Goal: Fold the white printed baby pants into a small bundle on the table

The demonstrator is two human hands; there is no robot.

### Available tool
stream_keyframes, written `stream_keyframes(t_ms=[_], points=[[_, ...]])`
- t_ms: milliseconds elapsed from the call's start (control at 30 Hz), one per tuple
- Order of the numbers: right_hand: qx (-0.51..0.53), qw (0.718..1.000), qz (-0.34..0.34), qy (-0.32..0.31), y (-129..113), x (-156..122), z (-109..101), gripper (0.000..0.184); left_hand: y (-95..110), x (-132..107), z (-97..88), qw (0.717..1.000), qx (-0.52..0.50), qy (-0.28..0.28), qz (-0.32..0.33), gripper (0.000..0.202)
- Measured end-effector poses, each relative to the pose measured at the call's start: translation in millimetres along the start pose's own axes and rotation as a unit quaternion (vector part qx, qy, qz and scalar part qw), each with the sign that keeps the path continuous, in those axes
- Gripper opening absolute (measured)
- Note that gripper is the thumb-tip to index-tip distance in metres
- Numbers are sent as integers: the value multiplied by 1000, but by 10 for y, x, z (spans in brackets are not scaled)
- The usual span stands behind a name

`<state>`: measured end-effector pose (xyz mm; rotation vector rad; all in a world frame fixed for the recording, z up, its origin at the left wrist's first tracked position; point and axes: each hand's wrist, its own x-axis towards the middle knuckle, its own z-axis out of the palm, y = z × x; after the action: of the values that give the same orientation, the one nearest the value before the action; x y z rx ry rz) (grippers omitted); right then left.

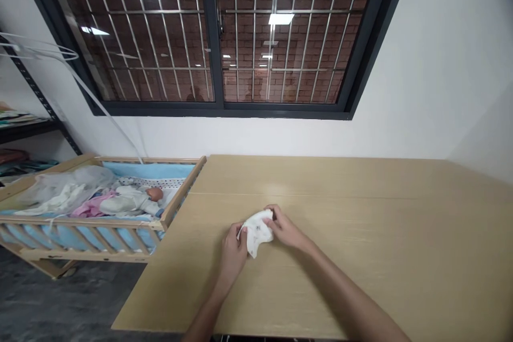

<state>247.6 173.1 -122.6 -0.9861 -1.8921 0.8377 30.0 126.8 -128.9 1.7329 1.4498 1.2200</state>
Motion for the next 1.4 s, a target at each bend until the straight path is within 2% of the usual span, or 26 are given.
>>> stream_keyframes(t_ms=[100,200,267,367,500,633,667,733,833,867,933,1000,1067,1233,1400], points=[[55,998,19,-37,100,363,-113,41,-91,-18,10,999,14,-22,-37,41],[-3,989,46,-138,258,727,-159,40,-144,-60,52,993,80,-35,-77,37],[-46,980,58,-182,385,895,-107,37,-142,-74,94,985,137,-41,-100,35],[-76,976,51,-196,548,1001,47,29,-101,-44,149,967,218,-57,-121,29],[-115,974,11,-195,618,982,178,24,9,37,171,941,304,-79,-124,24],[-172,973,-26,-150,479,894,138,34,153,-50,137,925,362,-57,-103,31],[-195,970,-42,-137,411,848,119,40,167,-120,132,924,371,-45,-84,35],[-235,959,-88,-134,244,709,100,48,135,-304,148,925,378,-28,-6,42],[-226,939,-174,-194,-8,403,134,54,-37,-598,244,916,372,-41,144,57],[-209,932,-197,-221,-68,294,156,55,-103,-674,285,912,370,-49,169,59],[-178,919,-229,-267,-119,107,193,57,-205,-769,358,910,372,-57,175,57],[-165,910,-239,-295,-72,5,196,58,-248,-791,398,910,376,-59,165,54],[-168,913,-228,-295,51,11,151,58,-245,-768,407,908,382,-61,163,54],[-194,929,-177,-260,401,330,-65,55,-222,-733,413,903,394,-59,161,59],[-183,939,-144,-253,495,497,-150,51,-198,-750,398,920,360,-71,135,59]])
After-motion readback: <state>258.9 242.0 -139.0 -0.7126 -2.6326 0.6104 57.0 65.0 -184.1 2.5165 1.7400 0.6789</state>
